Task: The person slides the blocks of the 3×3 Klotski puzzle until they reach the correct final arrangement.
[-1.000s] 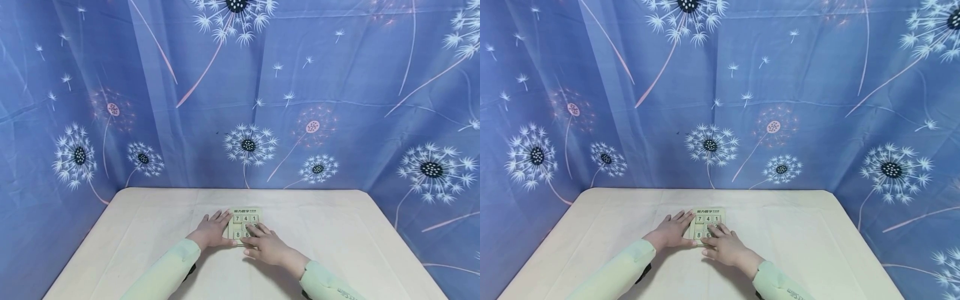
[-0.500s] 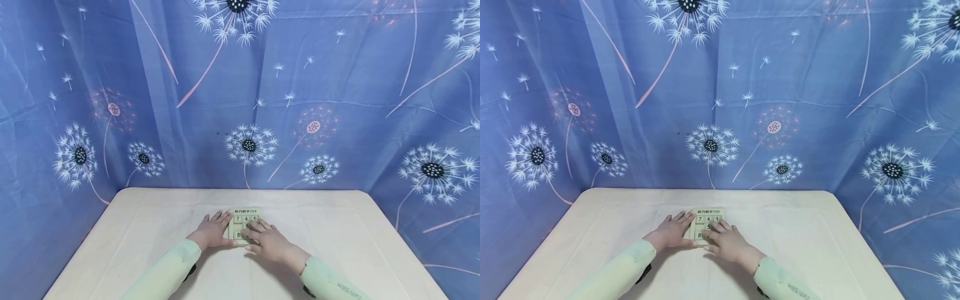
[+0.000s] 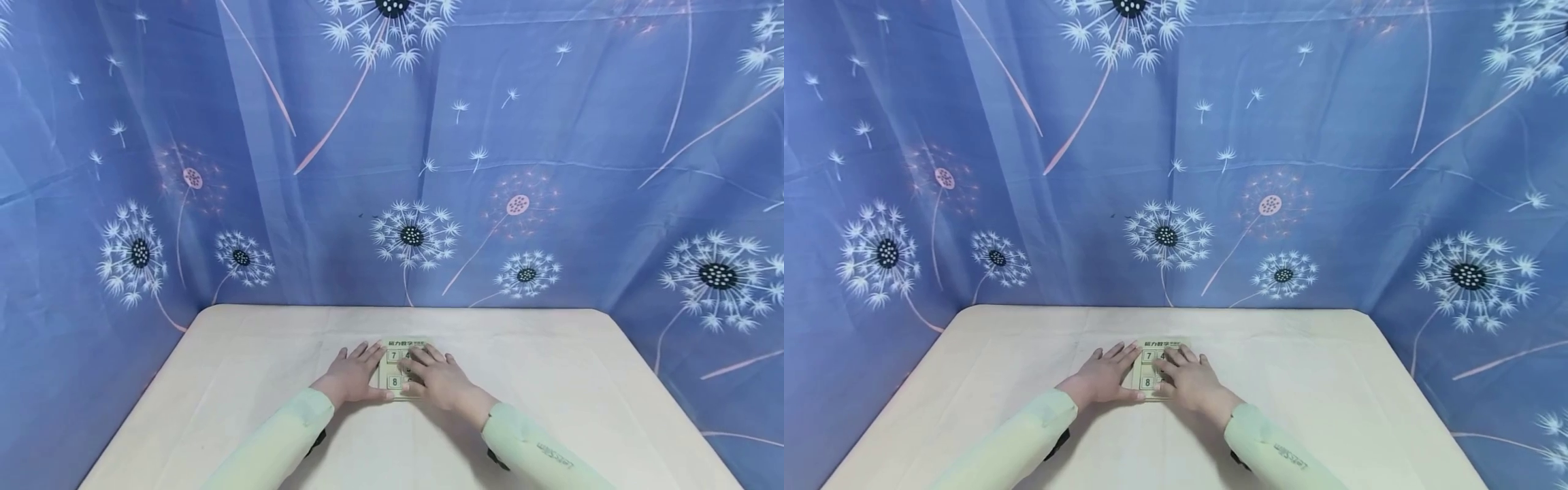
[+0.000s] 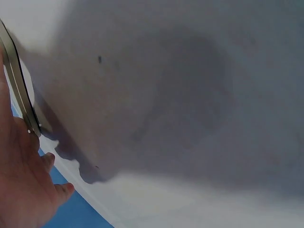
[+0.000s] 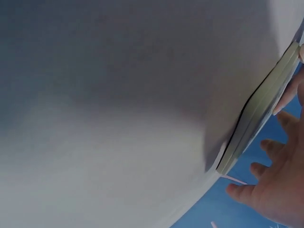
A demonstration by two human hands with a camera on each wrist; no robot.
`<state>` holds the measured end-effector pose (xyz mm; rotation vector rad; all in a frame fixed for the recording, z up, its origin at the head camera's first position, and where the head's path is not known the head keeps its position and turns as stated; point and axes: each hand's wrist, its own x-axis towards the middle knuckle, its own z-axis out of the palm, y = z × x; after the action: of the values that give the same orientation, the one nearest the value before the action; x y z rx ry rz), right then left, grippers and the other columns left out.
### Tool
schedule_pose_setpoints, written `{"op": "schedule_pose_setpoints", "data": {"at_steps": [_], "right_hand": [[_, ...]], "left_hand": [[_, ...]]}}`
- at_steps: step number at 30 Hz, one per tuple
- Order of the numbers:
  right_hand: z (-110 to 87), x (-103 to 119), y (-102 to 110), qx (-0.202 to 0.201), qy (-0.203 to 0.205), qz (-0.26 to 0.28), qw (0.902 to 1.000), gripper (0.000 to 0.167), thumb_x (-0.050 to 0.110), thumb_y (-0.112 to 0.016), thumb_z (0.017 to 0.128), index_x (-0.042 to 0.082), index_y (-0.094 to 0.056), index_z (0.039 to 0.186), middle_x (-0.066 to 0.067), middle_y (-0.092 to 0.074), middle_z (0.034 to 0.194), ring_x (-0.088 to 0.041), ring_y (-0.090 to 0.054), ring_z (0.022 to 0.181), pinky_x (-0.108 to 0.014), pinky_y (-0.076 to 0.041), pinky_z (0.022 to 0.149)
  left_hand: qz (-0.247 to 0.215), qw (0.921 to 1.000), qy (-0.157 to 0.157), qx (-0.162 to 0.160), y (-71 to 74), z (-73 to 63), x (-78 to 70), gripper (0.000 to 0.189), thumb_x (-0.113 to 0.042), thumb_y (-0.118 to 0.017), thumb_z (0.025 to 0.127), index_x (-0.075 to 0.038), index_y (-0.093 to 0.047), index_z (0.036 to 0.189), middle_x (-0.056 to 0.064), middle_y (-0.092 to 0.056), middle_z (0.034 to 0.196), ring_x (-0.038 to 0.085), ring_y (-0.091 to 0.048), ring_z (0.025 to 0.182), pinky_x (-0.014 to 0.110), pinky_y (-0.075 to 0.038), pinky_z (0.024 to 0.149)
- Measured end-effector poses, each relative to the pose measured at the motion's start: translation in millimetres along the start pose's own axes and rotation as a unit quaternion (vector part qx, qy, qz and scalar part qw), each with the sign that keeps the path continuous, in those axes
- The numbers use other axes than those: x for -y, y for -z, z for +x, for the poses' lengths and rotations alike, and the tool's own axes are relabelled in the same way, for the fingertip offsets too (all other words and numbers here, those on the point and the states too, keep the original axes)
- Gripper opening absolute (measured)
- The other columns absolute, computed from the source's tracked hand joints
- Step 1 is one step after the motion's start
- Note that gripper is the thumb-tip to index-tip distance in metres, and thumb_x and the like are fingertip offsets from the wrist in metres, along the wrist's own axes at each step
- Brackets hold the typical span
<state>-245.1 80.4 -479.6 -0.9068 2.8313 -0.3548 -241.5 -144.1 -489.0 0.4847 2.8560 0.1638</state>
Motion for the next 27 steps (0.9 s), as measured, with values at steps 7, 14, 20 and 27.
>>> {"op": "schedule_pose_setpoints", "data": {"at_steps": [7, 14, 20, 27], "right_hand": [[4.8, 0.1, -0.4, 0.007, -0.013, -0.011, 0.9998, 0.057, 0.051, -0.053, 0.103, 0.022, -0.051, 0.152, -0.012, -0.038, 0.166, -0.043, -0.031, 0.155, -0.073, -0.031, 0.119], [8.0, 1.7, -3.1, 0.008, -0.019, 0.000, 0.9998, 0.054, 0.050, -0.053, 0.103, 0.023, -0.053, 0.150, -0.012, -0.040, 0.165, -0.044, -0.031, 0.155, -0.074, -0.030, 0.118], [6.4, 1.4, -5.6, -0.001, -0.025, 0.007, 0.9997, 0.055, 0.050, -0.056, 0.102, 0.022, -0.055, 0.149, -0.013, -0.039, 0.165, -0.044, -0.030, 0.155, -0.075, -0.031, 0.117], [4.4, 4.6, -4.4, -0.012, -0.021, 0.012, 0.9996, 0.054, 0.050, -0.058, 0.100, 0.022, -0.057, 0.147, -0.012, -0.037, 0.166, -0.044, -0.029, 0.155, -0.075, -0.029, 0.118]], "left_hand": [[0.012, 0.9999, 0.007, 0.001, 5.2, -2.3, -6.0, 0.099, -0.075, -0.060, 0.088, -0.018, -0.030, 0.163, -0.001, -0.028, 0.172, 0.026, -0.027, 0.160, 0.057, -0.027, 0.129], [0.037, 0.9993, 0.000, -0.004, 2.6, -0.7, -2.7, 0.097, -0.074, -0.058, 0.089, -0.018, -0.030, 0.163, 0.000, -0.027, 0.172, 0.027, -0.025, 0.160, 0.058, -0.026, 0.129], [0.040, 0.9992, -0.002, -0.004, 2.9, -0.9, -3.9, 0.098, -0.077, -0.057, 0.088, -0.020, -0.030, 0.163, -0.002, -0.027, 0.172, 0.025, -0.024, 0.161, 0.057, -0.025, 0.129], [0.032, 0.9995, 0.002, -0.007, 3.2, -1.8, -3.6, 0.098, -0.076, -0.059, 0.088, -0.020, -0.030, 0.163, -0.003, -0.027, 0.172, 0.024, -0.024, 0.161, 0.057, -0.026, 0.129]]}}
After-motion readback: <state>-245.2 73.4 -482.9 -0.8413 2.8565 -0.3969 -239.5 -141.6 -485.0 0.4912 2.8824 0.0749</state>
